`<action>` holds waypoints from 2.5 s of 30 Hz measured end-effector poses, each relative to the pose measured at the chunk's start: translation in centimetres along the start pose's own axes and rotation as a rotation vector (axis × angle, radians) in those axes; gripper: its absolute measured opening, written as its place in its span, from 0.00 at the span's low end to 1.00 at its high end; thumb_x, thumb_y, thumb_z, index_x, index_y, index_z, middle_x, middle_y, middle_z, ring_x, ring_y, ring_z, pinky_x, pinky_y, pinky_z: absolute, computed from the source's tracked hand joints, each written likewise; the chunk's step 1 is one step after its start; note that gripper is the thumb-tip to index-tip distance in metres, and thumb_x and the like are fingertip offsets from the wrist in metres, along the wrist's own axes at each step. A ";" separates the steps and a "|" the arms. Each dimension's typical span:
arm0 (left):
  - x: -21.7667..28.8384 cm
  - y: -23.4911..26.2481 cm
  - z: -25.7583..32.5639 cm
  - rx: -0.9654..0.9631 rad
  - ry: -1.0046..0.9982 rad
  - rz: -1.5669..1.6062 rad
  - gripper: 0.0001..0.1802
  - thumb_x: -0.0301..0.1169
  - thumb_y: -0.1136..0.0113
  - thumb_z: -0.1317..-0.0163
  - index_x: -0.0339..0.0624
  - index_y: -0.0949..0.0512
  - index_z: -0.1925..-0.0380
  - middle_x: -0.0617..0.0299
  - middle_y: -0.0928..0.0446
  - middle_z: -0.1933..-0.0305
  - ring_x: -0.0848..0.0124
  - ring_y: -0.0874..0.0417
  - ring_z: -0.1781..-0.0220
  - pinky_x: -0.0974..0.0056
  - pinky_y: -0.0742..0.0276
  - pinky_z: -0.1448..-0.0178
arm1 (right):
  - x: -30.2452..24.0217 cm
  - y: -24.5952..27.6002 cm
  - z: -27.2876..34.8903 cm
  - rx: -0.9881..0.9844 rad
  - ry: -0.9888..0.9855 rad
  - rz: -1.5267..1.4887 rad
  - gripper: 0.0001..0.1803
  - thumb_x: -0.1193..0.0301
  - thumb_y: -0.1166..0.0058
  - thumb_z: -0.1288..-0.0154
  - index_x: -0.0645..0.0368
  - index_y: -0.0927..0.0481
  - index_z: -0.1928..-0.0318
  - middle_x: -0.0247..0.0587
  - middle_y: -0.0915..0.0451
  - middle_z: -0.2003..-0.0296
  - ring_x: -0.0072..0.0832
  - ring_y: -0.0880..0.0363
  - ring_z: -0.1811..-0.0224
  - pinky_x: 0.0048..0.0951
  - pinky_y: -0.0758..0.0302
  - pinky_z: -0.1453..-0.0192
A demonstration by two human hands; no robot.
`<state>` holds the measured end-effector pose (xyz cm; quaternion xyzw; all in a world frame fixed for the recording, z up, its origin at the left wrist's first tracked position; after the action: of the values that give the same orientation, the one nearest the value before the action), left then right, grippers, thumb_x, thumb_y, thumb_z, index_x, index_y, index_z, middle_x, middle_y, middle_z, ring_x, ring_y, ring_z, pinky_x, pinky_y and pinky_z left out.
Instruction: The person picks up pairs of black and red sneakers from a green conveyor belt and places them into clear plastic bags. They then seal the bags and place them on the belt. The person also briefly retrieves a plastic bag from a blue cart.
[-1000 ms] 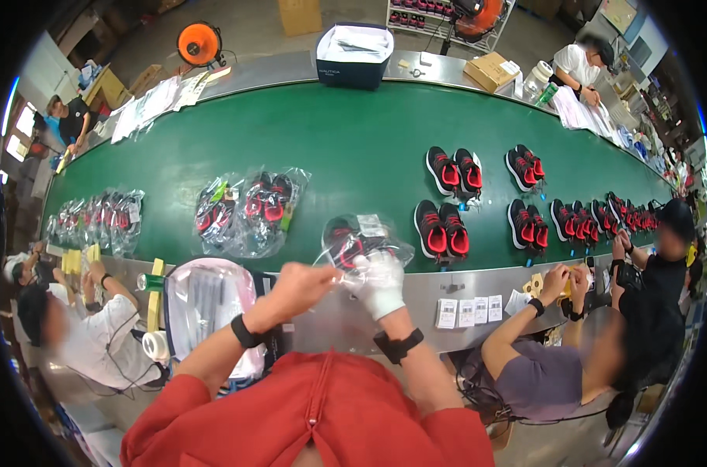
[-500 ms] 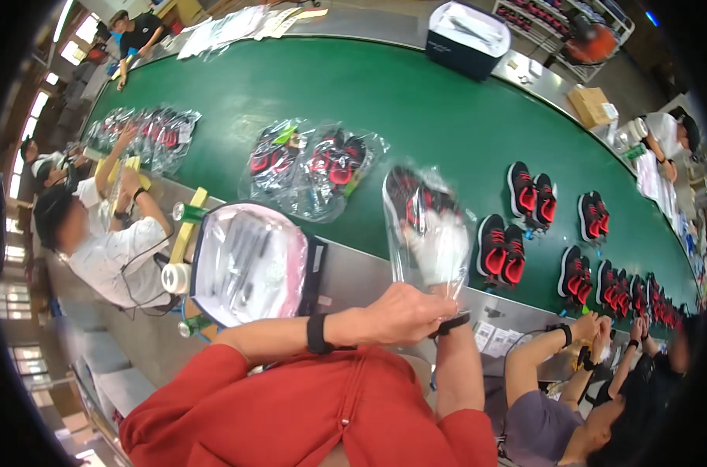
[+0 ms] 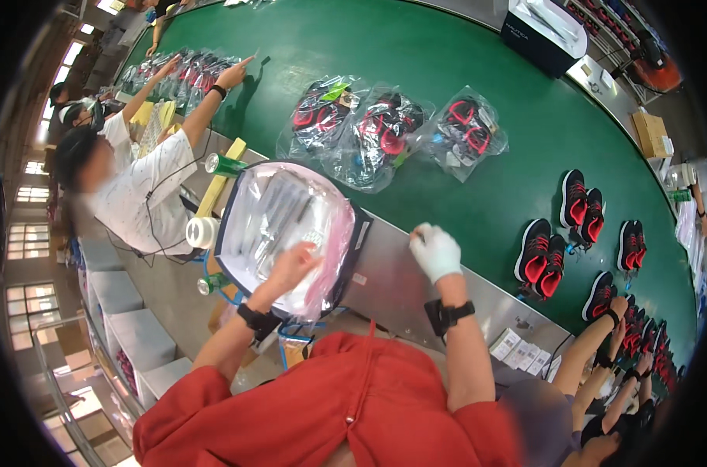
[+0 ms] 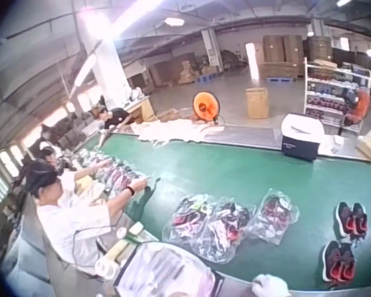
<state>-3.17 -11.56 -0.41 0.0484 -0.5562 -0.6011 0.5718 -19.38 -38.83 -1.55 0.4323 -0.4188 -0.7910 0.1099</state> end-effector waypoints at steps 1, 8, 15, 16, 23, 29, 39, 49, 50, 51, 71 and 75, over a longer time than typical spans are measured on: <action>-0.6 -2.7 0.7 -0.059 0.016 0.062 0.23 0.42 0.38 0.44 0.37 0.26 0.54 0.54 0.23 0.69 0.62 0.21 0.68 0.60 0.26 0.62 | -0.2 -1.0 1.3 -0.040 0.021 -0.014 0.13 0.59 0.51 0.41 0.53 0.21 0.64 0.48 0.20 0.65 0.47 0.22 0.61 0.43 0.26 0.56; -2.5 -5.1 0.1 0.061 0.089 0.306 0.18 0.39 0.41 0.46 0.35 0.24 0.61 0.52 0.23 0.74 0.59 0.22 0.71 0.58 0.28 0.66 | 0.2 -1.6 6.0 -0.078 -0.045 -0.079 0.12 0.61 0.50 0.42 0.54 0.20 0.63 0.49 0.20 0.65 0.47 0.22 0.62 0.42 0.26 0.56; -6.0 -6.8 -1.5 -0.068 0.140 0.584 0.10 0.31 0.43 0.44 0.36 0.23 0.66 0.59 0.22 0.73 0.72 0.22 0.69 0.64 0.29 0.66 | -1.7 1.6 7.0 0.000 -0.041 -0.149 0.11 0.64 0.50 0.40 0.57 0.20 0.62 0.48 0.20 0.68 0.44 0.21 0.63 0.38 0.26 0.58; -6.8 -7.0 -1.5 -0.129 0.141 0.782 0.09 0.30 0.43 0.43 0.36 0.23 0.65 0.61 0.22 0.71 0.75 0.22 0.68 0.66 0.28 0.65 | -2.4 2.3 7.1 0.020 -0.045 -0.196 0.11 0.65 0.50 0.40 0.58 0.20 0.62 0.48 0.20 0.68 0.44 0.21 0.64 0.37 0.26 0.59; -7.7 -2.6 -0.1 -0.372 0.212 1.269 0.11 0.29 0.43 0.38 0.39 0.24 0.57 0.67 0.22 0.62 0.80 0.22 0.62 0.73 0.25 0.57 | -16.0 3.1 7.9 -0.091 0.283 -0.440 0.12 0.69 0.50 0.39 0.63 0.21 0.59 0.46 0.20 0.70 0.33 0.20 0.68 0.30 0.25 0.62; -6.4 -1.1 1.1 -0.375 0.159 1.452 0.10 0.30 0.43 0.38 0.40 0.24 0.58 0.66 0.22 0.63 0.78 0.22 0.63 0.73 0.26 0.57 | -25.3 -5.1 8.5 -0.125 0.632 -0.013 0.20 0.65 0.47 0.43 0.59 0.26 0.50 0.48 0.24 0.65 0.42 0.22 0.63 0.41 0.25 0.60; -4.3 0.2 4.7 -0.134 0.246 1.168 0.11 0.33 0.45 0.38 0.39 0.23 0.60 0.63 0.23 0.64 0.72 0.22 0.66 0.66 0.25 0.61 | -25.8 -10.6 10.5 -0.078 0.719 0.218 0.21 0.66 0.45 0.47 0.60 0.26 0.52 0.46 0.25 0.66 0.41 0.24 0.61 0.39 0.26 0.59; -7.0 14.7 6.7 0.602 0.199 1.129 0.03 0.29 0.51 0.44 0.47 0.27 0.74 0.74 0.35 0.78 0.82 0.36 0.78 0.74 0.39 0.77 | -15.0 1.2 9.2 -0.074 0.309 -0.213 0.14 0.66 0.51 0.40 0.55 0.22 0.55 0.46 0.23 0.67 0.40 0.22 0.66 0.37 0.26 0.60; -6.1 16.4 7.3 0.668 0.180 1.108 0.03 0.29 0.51 0.43 0.47 0.27 0.74 0.75 0.35 0.78 0.83 0.36 0.77 0.75 0.39 0.75 | -13.5 2.3 9.2 -0.063 0.273 -0.231 0.14 0.68 0.51 0.41 0.57 0.22 0.56 0.47 0.24 0.69 0.38 0.23 0.69 0.36 0.26 0.62; -5.3 17.8 7.8 0.735 0.160 1.087 0.04 0.29 0.51 0.43 0.48 0.27 0.74 0.76 0.35 0.77 0.84 0.36 0.77 0.76 0.39 0.73 | -12.4 3.3 9.4 -0.049 0.257 -0.239 0.13 0.69 0.50 0.41 0.59 0.22 0.56 0.43 0.24 0.71 0.32 0.24 0.71 0.31 0.27 0.64; 33.1 -10.5 4.5 -0.158 -0.224 1.195 0.13 0.39 0.50 0.31 0.42 0.23 0.65 0.76 0.30 0.73 0.85 0.34 0.73 0.77 0.38 0.71 | 5.3 17.5 18.4 0.468 0.009 -1.080 0.13 0.63 0.49 0.33 0.59 0.26 0.70 0.27 0.31 0.81 0.15 0.33 0.80 0.20 0.33 0.74; 33.0 -7.0 2.6 -0.209 -0.063 1.322 0.11 0.40 0.49 0.31 0.46 0.25 0.67 0.76 0.31 0.74 0.86 0.33 0.74 0.77 0.37 0.72 | 20.9 18.9 26.5 0.881 -0.368 -0.903 0.18 0.59 0.54 0.31 0.56 0.31 0.75 0.29 0.33 0.84 0.14 0.35 0.82 0.20 0.37 0.78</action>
<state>-20.67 -36.33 14.55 -0.3758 -0.4242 -0.1761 0.8048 -56.08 -46.81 7.72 0.4277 -0.4929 -0.5748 -0.4937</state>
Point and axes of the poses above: each hand's wrist, its own z-axis away from the middle knuckle, its own y-axis out of the back of the hand, x = y × z, the point moved 9 cm from there along -z, towards the middle knuckle
